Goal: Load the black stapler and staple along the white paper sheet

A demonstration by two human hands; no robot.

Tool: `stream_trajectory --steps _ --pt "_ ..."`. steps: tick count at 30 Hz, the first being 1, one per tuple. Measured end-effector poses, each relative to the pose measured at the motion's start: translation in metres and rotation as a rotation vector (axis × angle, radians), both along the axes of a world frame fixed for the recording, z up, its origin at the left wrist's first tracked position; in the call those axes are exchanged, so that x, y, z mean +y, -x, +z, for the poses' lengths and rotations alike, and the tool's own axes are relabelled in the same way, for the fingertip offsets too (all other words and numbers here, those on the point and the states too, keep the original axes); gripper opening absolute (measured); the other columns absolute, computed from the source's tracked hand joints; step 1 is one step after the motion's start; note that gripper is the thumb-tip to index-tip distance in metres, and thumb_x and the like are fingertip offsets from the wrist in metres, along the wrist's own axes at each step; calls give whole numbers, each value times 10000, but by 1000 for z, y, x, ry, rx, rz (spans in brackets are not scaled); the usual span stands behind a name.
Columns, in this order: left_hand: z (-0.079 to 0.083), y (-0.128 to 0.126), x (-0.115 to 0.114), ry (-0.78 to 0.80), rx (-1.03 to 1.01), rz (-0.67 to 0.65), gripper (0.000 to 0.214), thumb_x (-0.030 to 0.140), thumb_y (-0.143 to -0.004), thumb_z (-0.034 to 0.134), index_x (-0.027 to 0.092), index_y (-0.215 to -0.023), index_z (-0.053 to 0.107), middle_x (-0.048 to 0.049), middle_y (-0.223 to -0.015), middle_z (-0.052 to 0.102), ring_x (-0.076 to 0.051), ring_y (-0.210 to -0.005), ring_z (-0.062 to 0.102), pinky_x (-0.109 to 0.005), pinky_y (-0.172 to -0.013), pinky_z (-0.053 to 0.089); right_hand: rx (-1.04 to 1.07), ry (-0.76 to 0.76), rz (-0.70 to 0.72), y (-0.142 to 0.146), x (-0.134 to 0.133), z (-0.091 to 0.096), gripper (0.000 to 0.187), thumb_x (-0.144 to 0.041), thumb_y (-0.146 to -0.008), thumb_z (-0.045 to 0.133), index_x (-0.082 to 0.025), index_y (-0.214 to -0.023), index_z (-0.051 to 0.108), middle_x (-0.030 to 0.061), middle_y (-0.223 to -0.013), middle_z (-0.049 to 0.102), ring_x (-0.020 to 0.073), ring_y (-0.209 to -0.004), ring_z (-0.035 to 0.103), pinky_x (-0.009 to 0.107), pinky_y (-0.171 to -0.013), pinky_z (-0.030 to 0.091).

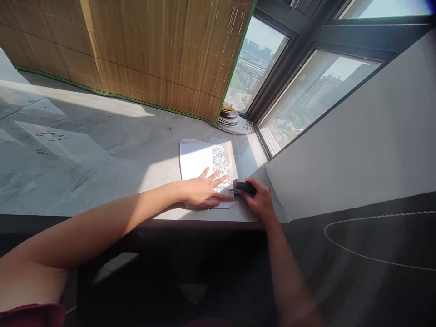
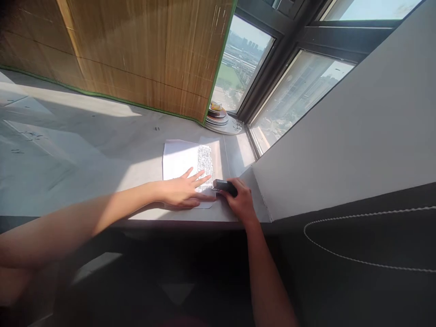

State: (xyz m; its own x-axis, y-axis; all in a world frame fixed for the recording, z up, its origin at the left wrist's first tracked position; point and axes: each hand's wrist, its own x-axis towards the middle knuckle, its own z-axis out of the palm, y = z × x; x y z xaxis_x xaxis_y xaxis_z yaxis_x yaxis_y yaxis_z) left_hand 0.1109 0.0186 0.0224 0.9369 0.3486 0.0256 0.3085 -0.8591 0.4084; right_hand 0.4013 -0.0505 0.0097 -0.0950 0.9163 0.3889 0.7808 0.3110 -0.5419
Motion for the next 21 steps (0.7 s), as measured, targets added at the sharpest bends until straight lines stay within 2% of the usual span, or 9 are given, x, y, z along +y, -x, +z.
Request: stream_trajectory --steps 4,6,7,9,11,13,16,19,21 --pt "2 0 4 54 -127 -13 495 559 -1081 547 467 -1548 685 -52 -1748 531 -423 -1663 402 -682 -1340 270 135 -205 -416 -14 -1 -7 380 -599 -908 750 -229 -980 702 102 -965 761 323 -916 682 457 -847 548" --pt "3 2 10 90 -385 126 459 570 -1107 482 344 -1332 811 -109 -1532 712 -384 -1465 621 -600 -1271 415 234 -240 -518 1 5 -1 393 -598 -893 768 -222 -984 701 102 -932 755 313 -872 671 431 -794 537" --pt "3 4 14 106 -558 265 492 571 -1122 435 285 -1186 831 -132 -1353 784 -355 -1306 709 -553 -1201 489 272 -216 -498 13 11 4 381 -579 -893 774 -220 -1001 706 96 -926 753 305 -860 671 413 -771 531" --pt "1 10 27 159 -905 605 552 595 -1131 389 236 -951 768 -128 -1006 789 -292 -992 752 -467 -1019 586 316 -122 -353 45 29 14 331 -519 -888 781 -223 -1020 712 77 -911 749 285 -838 675 381 -736 526" --pt "-2 18 45 292 -1146 853 525 647 -1099 466 233 -872 697 -99 -882 741 -250 -854 726 -396 -878 610 332 -34 -166 79 54 22 239 -429 -864 777 -235 -969 684 49 -872 737 259 -799 670 369 -735 535" --pt "-6 26 65 486 -1301 1012 464 621 -1073 532 229 -867 670 -82 -873 738 -224 -841 728 -353 -838 612 305 -7 -2 107 81 23 202 -354 -830 792 -245 -919 646 37 -898 734 254 -846 674 386 -814 559" --pt "-12 36 85 704 -1317 1127 338 447 -1049 591 198 -843 688 -106 -925 776 -224 -932 765 -374 -962 613 235 41 138 126 111 16 238 -280 -774 827 -255 -848 602 41 -920 733 274 -910 677 440 -901 570" --pt "-16 39 92 757 -1276 1177 319 315 -1061 539 179 -846 732 -137 -997 805 -232 -1003 781 -406 -1072 590 264 71 248 121 124 5 236 -332 -782 824 -256 -911 641 67 -1014 763 297 -1000 696 489 -984 567" --pt "-17 39 91 752 -1252 1193 368 272 -1086 480 175 -854 748 -148 -1037 814 -225 -1006 783 -394 -1088 584 390 108 293 109 128 1 273 -440 -845 726 -251 -1039 684 92 -1133 778 295 -1074 705 474 -983 574"
